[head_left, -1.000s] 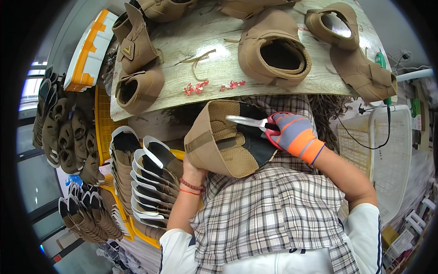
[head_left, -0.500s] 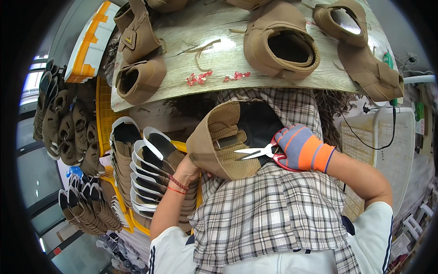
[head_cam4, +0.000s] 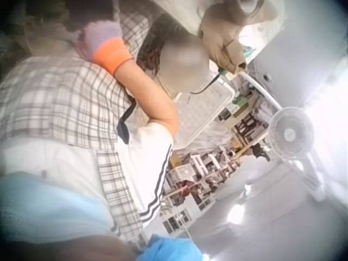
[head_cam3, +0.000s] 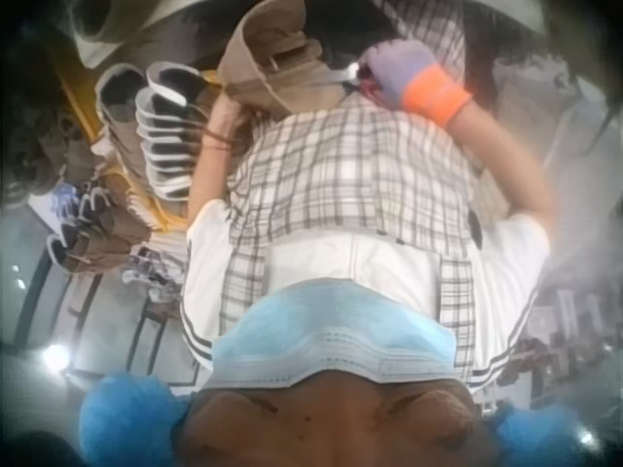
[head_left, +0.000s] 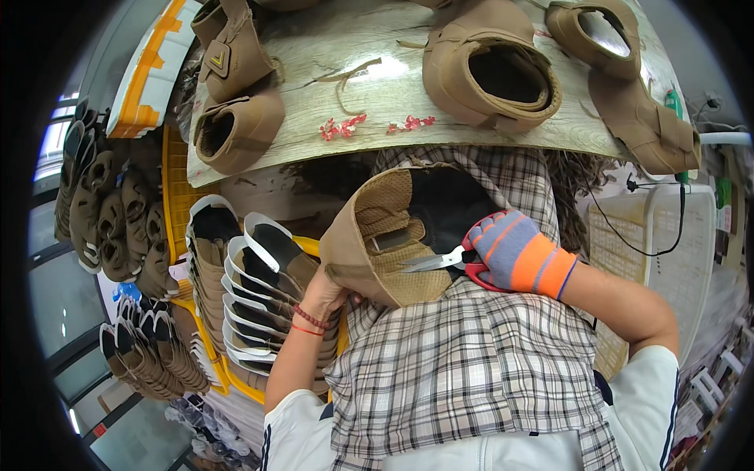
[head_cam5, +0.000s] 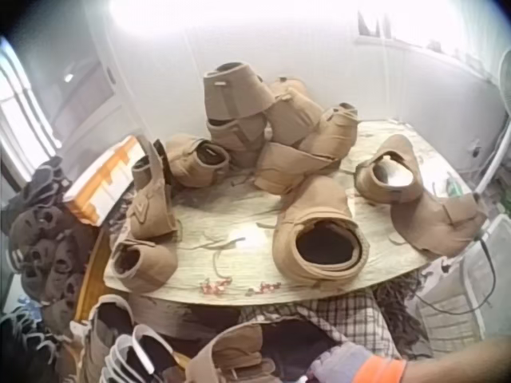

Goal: The person uses a handheld electric cutter to trim the edges of several brown slip-on shoes, then switches to scissors to trim the interior lining of one shoe. The person handles each shoe individually, rotating it to access different edges, and places trimmed pieces on the table.

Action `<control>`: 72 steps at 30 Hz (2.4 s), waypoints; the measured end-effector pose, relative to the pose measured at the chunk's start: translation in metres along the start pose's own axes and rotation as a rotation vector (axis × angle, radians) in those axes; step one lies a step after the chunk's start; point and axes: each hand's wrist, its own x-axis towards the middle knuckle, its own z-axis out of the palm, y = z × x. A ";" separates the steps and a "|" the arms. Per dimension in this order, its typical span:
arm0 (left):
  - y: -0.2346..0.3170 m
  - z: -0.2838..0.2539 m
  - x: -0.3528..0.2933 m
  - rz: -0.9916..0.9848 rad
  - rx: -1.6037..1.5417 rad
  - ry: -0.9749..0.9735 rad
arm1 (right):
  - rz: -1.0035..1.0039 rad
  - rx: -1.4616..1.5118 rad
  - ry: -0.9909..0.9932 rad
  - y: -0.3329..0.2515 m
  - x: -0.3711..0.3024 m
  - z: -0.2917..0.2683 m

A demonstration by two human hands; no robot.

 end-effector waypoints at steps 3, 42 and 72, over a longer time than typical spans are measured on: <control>-0.001 -0.002 0.001 -0.002 -0.002 0.009 | 0.025 0.016 -0.023 0.003 -0.003 0.002; -0.022 -0.009 0.003 0.110 -0.092 0.028 | 0.044 0.097 0.204 0.012 0.008 -0.023; -0.033 -0.022 0.012 0.054 -0.293 0.070 | 0.051 0.064 -0.310 -0.010 0.059 -0.013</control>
